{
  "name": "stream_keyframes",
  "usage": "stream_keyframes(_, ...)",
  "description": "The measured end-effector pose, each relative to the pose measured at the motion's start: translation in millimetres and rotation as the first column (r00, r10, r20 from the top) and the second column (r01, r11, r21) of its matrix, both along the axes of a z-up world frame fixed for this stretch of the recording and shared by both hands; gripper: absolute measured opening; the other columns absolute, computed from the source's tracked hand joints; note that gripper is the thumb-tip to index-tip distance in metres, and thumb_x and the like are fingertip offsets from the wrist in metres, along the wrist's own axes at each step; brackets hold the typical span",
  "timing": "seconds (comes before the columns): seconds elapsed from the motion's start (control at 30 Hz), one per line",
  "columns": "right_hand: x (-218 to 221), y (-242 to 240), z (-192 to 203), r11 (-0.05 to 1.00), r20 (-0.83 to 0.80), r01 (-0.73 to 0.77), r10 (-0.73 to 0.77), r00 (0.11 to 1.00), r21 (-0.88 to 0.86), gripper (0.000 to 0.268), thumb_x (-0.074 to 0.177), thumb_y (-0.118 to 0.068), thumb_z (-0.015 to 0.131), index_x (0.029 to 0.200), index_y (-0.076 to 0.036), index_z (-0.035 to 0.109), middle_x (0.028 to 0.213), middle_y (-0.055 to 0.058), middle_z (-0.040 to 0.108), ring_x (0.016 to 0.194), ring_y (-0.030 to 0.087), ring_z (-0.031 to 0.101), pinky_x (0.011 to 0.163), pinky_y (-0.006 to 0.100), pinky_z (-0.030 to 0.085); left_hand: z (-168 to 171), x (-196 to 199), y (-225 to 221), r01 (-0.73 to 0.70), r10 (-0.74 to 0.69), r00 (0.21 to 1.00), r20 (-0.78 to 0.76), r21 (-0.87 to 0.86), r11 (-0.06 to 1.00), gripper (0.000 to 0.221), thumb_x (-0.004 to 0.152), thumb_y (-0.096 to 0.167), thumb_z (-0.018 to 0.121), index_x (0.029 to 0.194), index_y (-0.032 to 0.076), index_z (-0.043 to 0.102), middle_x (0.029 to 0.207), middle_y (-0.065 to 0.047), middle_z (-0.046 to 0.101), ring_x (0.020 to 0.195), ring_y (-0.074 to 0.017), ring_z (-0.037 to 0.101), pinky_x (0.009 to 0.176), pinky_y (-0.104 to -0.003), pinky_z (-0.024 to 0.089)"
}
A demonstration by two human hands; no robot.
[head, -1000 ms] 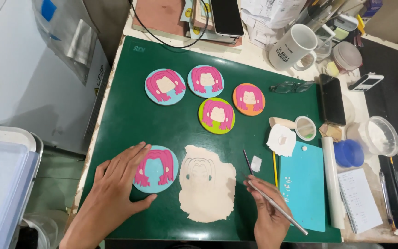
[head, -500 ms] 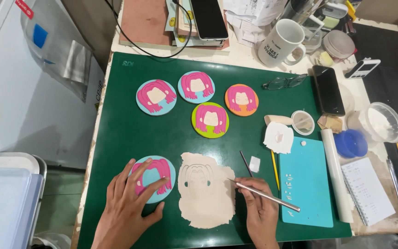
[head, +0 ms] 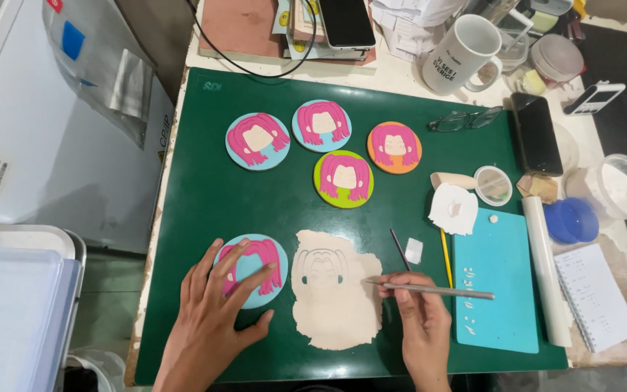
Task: Tracing a face outline onto a piece of beige material using a metal stylus tool.
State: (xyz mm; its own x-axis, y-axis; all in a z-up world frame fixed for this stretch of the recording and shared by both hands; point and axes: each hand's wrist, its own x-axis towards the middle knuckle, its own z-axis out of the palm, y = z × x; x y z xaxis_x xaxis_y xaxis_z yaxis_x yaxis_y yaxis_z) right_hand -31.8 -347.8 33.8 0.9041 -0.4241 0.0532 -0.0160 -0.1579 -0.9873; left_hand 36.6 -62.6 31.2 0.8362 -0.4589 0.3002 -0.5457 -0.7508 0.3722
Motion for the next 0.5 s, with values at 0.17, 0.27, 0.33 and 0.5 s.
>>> stream_keyframes(0.17,9.7,29.3,7.4,0.963,-0.02,-0.068,0.076,0.997,0.259,0.011,0.095,-0.012,0.068,0.101,-0.003,0.068,0.098,0.014,0.073,0.087,0.023,0.073,0.082,0.034,0.059,-1.7,-12.1,-8.5,0.047,-0.04,0.998,0.045,-0.163,0.986,0.058,0.08,0.034,0.082,0.135,0.028,0.062,0.156,-0.009,0.041,0.148,-0.0377,0.04,0.11,-0.056,0.04)
stream_keyframes(0.27,17.4,45.3,19.6,0.912,0.072,-0.333,0.325,0.943,0.239,0.013,0.1,-0.013,0.062,0.103,-0.003,0.069,0.101,0.013,0.069,0.094,0.024,0.067,0.084,0.035,0.058,0.5,-23.0,-21.9,0.006,0.014,0.997,0.072,-0.262,0.965,0.036,0.094,0.047,0.064,0.124,0.028,0.07,0.15,-0.008,0.05,0.143,-0.0321,0.046,0.113,-0.052,0.037)
stream_keyframes(0.33,21.3,57.4,28.9,0.85,0.076,-0.406,0.406,0.911,0.335,0.015,0.102,-0.018,0.061,0.101,-0.003,0.065,0.097,0.015,0.066,0.093,0.026,0.064,0.081,0.036,0.053,-1.6,-26.6,-26.4,-0.029,0.051,0.996,0.08,-0.257,0.966,0.041,0.092,0.056,0.065,0.12,0.027,0.072,0.148,-0.005,0.05,0.141,-0.0299,0.046,0.113,-0.052,0.037)
stream_keyframes(0.5,18.0,63.1,30.0,0.871,0.035,-0.414,0.421,0.906,0.265,0.013,0.101,-0.013,0.061,0.104,-0.002,0.067,0.099,0.014,0.067,0.095,0.026,0.067,0.081,0.037,0.055,3.6,-27.3,-32.8,-0.042,0.078,0.993,0.084,-0.367,0.929,0.021,0.088,0.039,0.079,0.102,0.025,0.071,0.14,-0.004,0.052,0.138,-0.0298,0.047,0.112,-0.049,0.038)
